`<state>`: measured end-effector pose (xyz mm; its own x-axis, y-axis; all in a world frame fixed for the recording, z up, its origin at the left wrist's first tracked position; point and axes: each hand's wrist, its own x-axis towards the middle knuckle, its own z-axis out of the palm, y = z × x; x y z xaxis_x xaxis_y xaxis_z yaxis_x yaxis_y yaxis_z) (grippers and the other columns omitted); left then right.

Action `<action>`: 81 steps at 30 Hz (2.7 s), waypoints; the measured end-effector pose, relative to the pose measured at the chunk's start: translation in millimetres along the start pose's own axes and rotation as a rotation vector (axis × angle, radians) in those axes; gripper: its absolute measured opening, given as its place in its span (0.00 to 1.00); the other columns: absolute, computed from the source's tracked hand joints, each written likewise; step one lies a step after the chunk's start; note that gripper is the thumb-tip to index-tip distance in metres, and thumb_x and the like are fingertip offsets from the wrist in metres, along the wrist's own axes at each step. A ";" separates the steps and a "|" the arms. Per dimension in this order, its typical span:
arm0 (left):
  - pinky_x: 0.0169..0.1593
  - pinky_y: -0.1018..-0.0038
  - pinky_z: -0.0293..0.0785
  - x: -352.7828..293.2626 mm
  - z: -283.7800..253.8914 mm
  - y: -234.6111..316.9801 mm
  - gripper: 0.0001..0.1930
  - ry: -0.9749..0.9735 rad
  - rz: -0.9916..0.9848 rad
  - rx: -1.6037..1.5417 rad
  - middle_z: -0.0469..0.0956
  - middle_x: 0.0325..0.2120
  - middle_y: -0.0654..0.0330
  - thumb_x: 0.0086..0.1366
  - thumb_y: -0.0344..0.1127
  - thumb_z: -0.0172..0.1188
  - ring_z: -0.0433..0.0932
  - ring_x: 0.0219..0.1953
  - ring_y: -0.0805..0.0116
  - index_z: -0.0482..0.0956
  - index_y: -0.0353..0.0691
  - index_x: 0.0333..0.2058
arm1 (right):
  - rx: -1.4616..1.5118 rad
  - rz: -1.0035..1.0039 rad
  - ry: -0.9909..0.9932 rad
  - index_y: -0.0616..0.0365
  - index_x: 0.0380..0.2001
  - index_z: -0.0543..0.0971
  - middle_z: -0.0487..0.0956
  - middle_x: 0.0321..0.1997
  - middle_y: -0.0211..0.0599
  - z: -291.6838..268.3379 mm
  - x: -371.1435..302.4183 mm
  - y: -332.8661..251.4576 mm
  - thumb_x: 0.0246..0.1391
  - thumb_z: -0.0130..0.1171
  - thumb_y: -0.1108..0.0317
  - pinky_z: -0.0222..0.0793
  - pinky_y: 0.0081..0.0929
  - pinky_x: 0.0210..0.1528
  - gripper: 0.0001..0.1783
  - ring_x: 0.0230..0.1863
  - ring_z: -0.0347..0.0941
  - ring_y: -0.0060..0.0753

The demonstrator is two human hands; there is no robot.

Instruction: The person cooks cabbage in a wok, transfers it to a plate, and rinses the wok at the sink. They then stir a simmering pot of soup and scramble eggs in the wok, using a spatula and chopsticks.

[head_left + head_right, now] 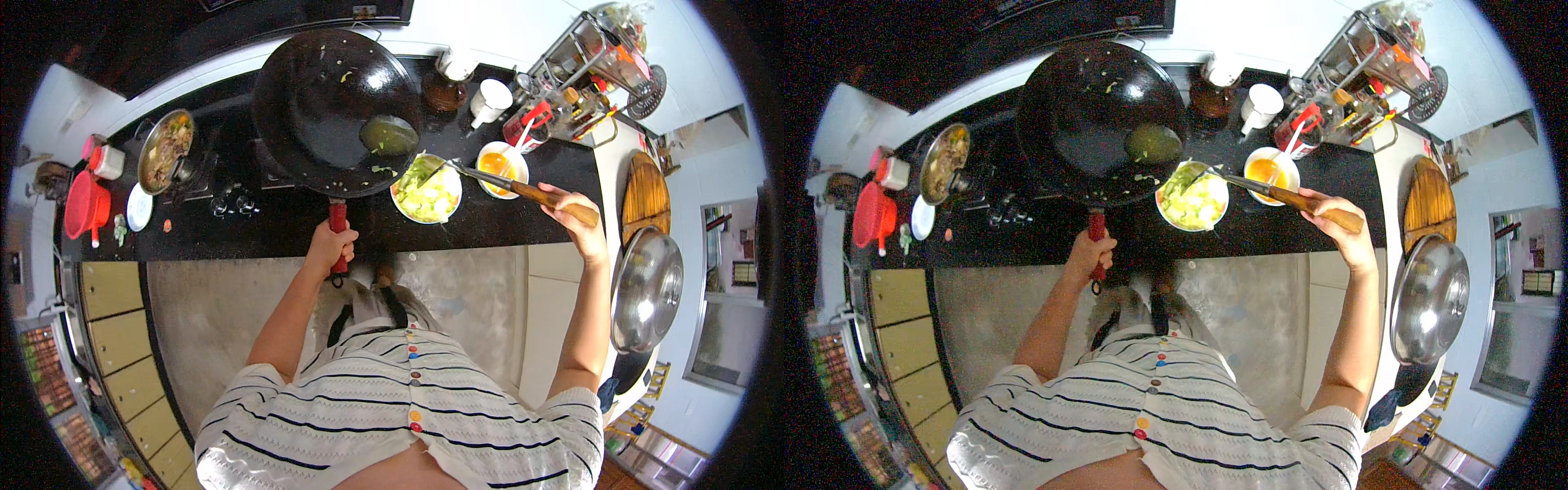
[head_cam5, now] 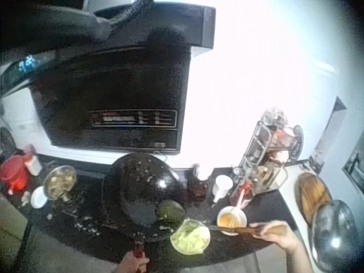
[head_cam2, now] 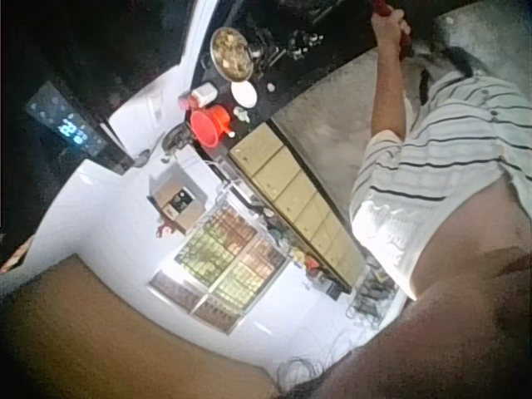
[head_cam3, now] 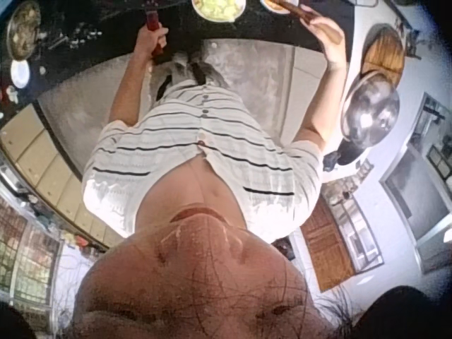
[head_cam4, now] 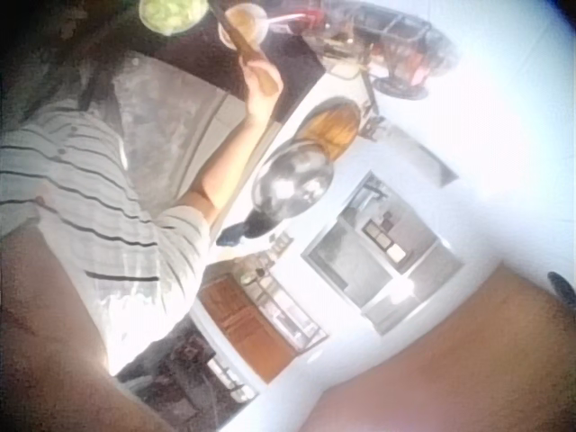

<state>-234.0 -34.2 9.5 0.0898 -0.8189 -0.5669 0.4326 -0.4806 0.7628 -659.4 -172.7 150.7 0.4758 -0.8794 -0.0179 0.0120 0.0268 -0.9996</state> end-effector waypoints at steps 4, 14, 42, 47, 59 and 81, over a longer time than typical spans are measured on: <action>0.17 0.75 0.61 -12.1 -3.5 5.3 0.11 -0.018 -0.041 -0.047 0.63 0.15 0.67 0.55 0.23 0.58 0.63 0.12 0.77 0.63 0.42 0.30 | 0.140 -0.102 0.212 0.64 0.44 0.74 0.69 0.56 0.61 -5.6 -9.4 -3.0 0.52 0.58 0.73 0.71 0.41 0.56 0.15 0.56 0.68 0.56; 0.15 0.77 0.59 -126.9 -49.7 5.7 0.10 -0.116 -0.118 -0.184 0.60 0.12 0.69 0.59 0.27 0.58 0.60 0.11 0.78 0.64 0.44 0.28 | 0.638 -0.152 0.517 0.64 0.37 0.75 0.76 0.39 0.43 75.3 4.7 40.0 0.54 0.56 0.60 0.80 0.28 0.39 0.16 0.35 0.77 0.46; 0.14 0.79 0.50 -583.7 -628.0 -122.0 0.10 0.630 0.420 -0.866 0.58 0.11 0.71 0.56 0.27 0.58 0.56 0.10 0.81 0.63 0.45 0.27 | 0.542 0.526 -0.439 0.60 0.26 0.70 0.75 0.26 0.37 1088.5 -6.8 125.5 0.53 0.52 0.63 0.80 0.27 0.35 0.11 0.23 0.72 0.32; 0.16 0.78 0.54 -617.5 -754.6 -85.5 0.10 0.771 0.513 -1.016 0.61 0.12 0.70 0.56 0.26 0.59 0.58 0.11 0.80 0.65 0.44 0.28 | 0.456 0.572 -0.671 0.63 0.27 0.69 0.76 0.27 0.41 1295.5 28.8 131.5 0.56 0.50 0.63 0.79 0.27 0.35 0.13 0.29 0.76 0.37; 0.15 0.80 0.52 -694.4 -1066.2 -23.2 0.10 1.031 0.520 -1.082 0.60 0.13 0.72 0.54 0.26 0.60 0.56 0.11 0.82 0.65 0.45 0.27 | 0.382 0.599 -0.788 0.63 0.31 0.70 0.74 0.31 0.39 1679.4 55.2 159.8 0.54 0.52 0.64 0.79 0.35 0.41 0.11 0.33 0.74 0.38; 0.17 0.72 0.66 -712.7 -1460.3 79.2 0.08 1.556 -0.066 -0.621 0.69 0.12 0.61 0.52 0.28 0.58 0.69 0.12 0.72 0.66 0.36 0.27 | 0.164 0.851 -0.734 0.66 0.32 0.64 0.72 0.34 0.48 2123.7 169.7 218.1 0.55 0.52 0.64 0.80 0.24 0.30 0.14 0.30 0.76 0.42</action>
<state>1046.3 969.6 19.6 0.6363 0.4485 -0.6277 0.7021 0.0005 0.7121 1291.7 693.6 -20.7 0.7842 -0.0562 -0.6180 -0.4721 0.5923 -0.6530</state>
